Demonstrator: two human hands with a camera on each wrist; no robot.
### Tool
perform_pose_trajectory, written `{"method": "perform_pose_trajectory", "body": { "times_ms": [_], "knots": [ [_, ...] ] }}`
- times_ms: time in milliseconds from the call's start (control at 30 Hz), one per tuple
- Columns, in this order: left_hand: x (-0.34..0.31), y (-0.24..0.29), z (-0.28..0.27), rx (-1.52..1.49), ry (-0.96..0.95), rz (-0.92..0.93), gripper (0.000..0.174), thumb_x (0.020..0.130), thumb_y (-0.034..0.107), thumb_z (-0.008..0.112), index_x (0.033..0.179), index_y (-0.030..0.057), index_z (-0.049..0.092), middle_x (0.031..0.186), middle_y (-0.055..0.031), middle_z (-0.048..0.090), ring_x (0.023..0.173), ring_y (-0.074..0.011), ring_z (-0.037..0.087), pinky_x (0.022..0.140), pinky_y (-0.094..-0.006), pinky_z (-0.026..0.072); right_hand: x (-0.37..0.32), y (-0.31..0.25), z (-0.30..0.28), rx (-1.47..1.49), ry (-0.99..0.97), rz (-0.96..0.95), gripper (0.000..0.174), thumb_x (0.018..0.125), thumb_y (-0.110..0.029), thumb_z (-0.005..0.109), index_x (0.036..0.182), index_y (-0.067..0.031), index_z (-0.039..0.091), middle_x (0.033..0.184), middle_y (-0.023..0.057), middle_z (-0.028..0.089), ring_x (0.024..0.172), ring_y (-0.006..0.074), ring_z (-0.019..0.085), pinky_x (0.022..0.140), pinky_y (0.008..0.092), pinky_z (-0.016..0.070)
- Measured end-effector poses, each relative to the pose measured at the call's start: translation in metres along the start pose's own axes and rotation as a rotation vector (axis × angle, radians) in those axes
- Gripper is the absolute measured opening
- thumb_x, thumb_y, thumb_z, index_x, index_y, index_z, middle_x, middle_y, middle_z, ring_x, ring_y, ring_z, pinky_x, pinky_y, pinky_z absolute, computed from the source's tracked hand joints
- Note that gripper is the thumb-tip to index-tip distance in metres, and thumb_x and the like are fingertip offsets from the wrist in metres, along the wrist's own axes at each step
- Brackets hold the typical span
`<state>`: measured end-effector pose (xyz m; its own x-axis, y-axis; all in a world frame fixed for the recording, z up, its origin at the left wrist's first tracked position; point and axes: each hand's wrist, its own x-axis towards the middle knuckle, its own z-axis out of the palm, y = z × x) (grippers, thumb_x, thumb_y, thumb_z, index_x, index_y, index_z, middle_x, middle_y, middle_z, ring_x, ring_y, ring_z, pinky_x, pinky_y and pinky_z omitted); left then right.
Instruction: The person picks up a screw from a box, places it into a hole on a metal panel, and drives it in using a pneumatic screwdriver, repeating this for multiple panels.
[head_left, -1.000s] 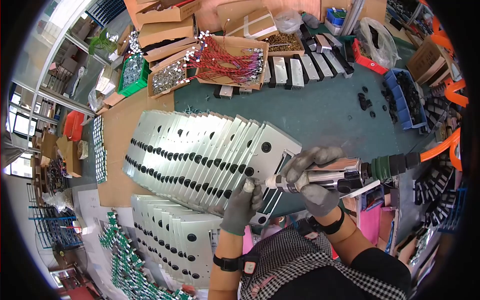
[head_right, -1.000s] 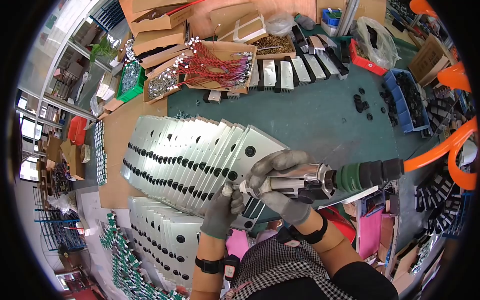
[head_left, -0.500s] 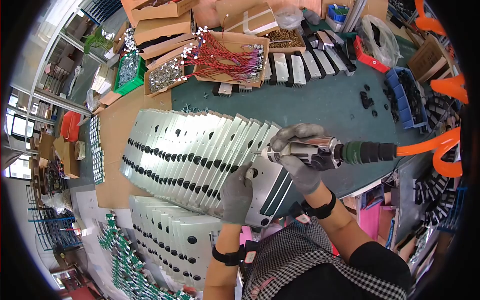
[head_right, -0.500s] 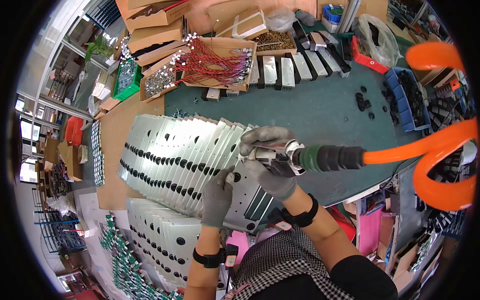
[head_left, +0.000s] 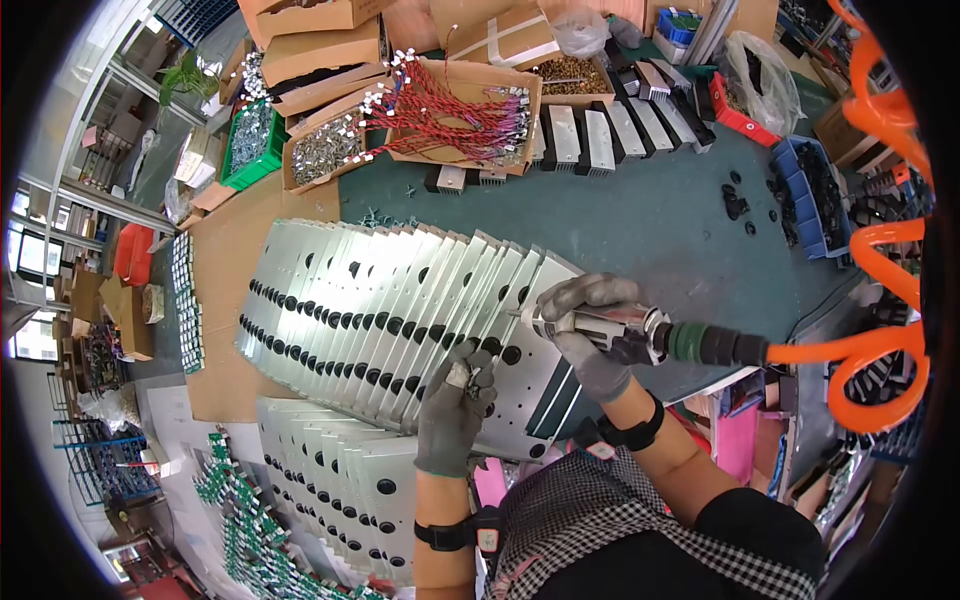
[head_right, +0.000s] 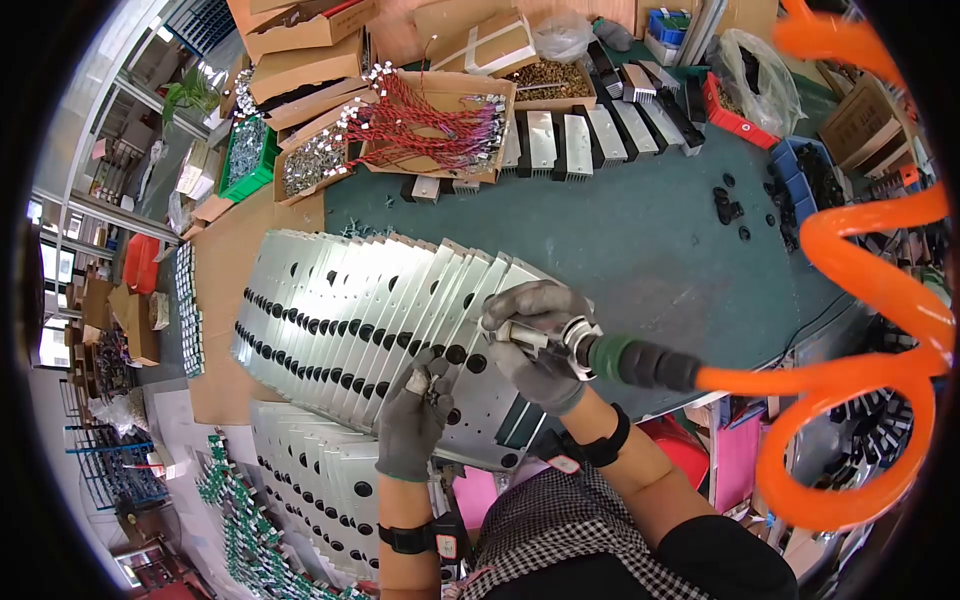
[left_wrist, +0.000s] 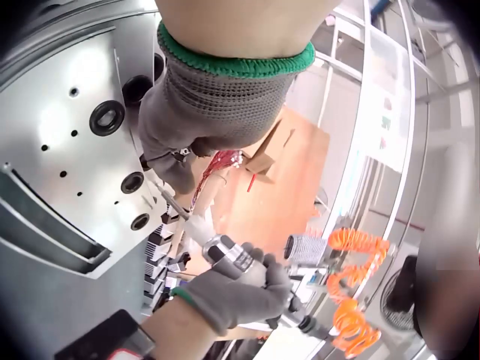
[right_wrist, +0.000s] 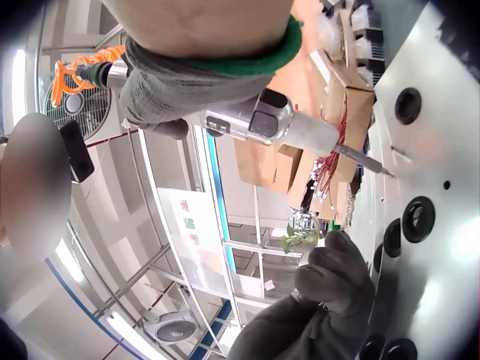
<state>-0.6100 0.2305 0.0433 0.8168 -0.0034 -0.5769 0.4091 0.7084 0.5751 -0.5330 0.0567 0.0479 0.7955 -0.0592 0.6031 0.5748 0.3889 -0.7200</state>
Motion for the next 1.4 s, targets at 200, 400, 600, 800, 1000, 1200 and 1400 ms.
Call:
{"method": "perform_pose_trajectory", "body": {
  "times_ms": [200, 400, 600, 800, 1000, 1200, 1400],
  "knots": [
    [0.002, -0.007, -0.002, -0.064, -0.033, -0.029, 0.033, 0.090, 0.025, 0.059, 0.114, 0.0028, 0.053, 0.090, -0.0043, 0.059, 0.071, -0.0092, 0.055, 0.057, -0.0196, 0.0490, -0.002, -0.004, 0.001, 0.040, 0.060, 0.039, 0.049, 0.070, 0.016, 0.057, 0.109, -0.0080, 0.041, 0.094, 0.0130, 0.059, 0.086, 0.0226, 0.061, 0.079, 0.0386, 0.0527],
    [0.006, -0.014, -0.006, -0.139, -0.018, -0.041, 0.029, 0.089, 0.028, 0.061, 0.106, 0.0056, 0.055, 0.083, -0.0006, 0.055, 0.066, -0.0065, 0.052, 0.054, -0.0174, 0.0469, 0.003, -0.014, 0.006, 0.030, 0.030, 0.071, 0.049, 0.071, 0.015, 0.058, 0.112, -0.0072, 0.042, 0.100, 0.0152, 0.059, 0.087, 0.0218, 0.060, 0.078, 0.0359, 0.0523],
    [0.009, -0.016, -0.004, -0.133, 0.020, -0.142, 0.032, 0.088, 0.033, 0.061, 0.105, 0.0068, 0.054, 0.076, 0.0014, 0.052, 0.058, -0.0055, 0.046, 0.047, -0.0172, 0.0376, 0.017, -0.060, 0.021, 0.422, -0.062, 0.149, 0.047, 0.077, 0.009, 0.064, 0.112, -0.0117, 0.040, 0.101, 0.0136, 0.058, 0.085, 0.0217, 0.060, 0.073, 0.0360, 0.0528],
    [0.001, -0.018, 0.005, 0.000, -0.005, -0.094, 0.035, 0.088, 0.040, 0.060, 0.099, 0.0081, 0.051, 0.071, 0.0010, 0.048, 0.055, -0.0064, 0.042, 0.046, -0.0194, 0.0328, 0.013, -0.063, 0.024, 0.314, -0.095, 0.165, 0.044, 0.079, 0.007, 0.064, 0.111, -0.0124, 0.040, 0.098, 0.0132, 0.058, 0.087, 0.0224, 0.061, 0.074, 0.0370, 0.0535],
    [-0.001, -0.012, -0.006, -0.106, -0.121, -0.138, 0.031, 0.089, 0.038, 0.059, 0.097, 0.0084, 0.050, 0.066, 0.0022, 0.043, 0.050, -0.0050, 0.037, 0.042, -0.0184, 0.0283, 0.017, -0.059, 0.029, 0.324, -0.159, 0.165, 0.042, 0.080, 0.006, 0.063, 0.111, -0.0118, 0.040, 0.103, 0.0132, 0.058, 0.087, 0.0222, 0.061, 0.074, 0.0359, 0.0535],
    [0.004, 0.002, -0.003, 0.051, -0.032, -0.118, 0.032, 0.091, 0.033, 0.056, 0.104, 0.0042, 0.053, 0.063, 0.0047, 0.037, 0.048, -0.0033, 0.029, 0.041, -0.0173, 0.0245, 0.022, -0.038, 0.039, 0.346, -0.019, 0.176, 0.043, 0.080, 0.004, 0.066, 0.112, -0.0114, 0.041, 0.098, 0.0123, 0.059, 0.087, 0.0214, 0.061, 0.072, 0.0356, 0.0538],
    [0.009, 0.007, -0.007, -0.087, -0.094, -0.179, 0.032, 0.093, 0.032, 0.054, 0.108, 0.0035, 0.053, 0.061, 0.0053, 0.034, 0.046, -0.0031, 0.027, 0.040, -0.0174, 0.0233, 0.028, -0.039, 0.044, 0.306, -0.046, 0.157, 0.045, 0.079, 0.002, 0.067, 0.114, -0.0133, 0.043, 0.098, 0.0115, 0.061, 0.081, 0.0202, 0.063, 0.071, 0.0367, 0.0543]
  ]
}}
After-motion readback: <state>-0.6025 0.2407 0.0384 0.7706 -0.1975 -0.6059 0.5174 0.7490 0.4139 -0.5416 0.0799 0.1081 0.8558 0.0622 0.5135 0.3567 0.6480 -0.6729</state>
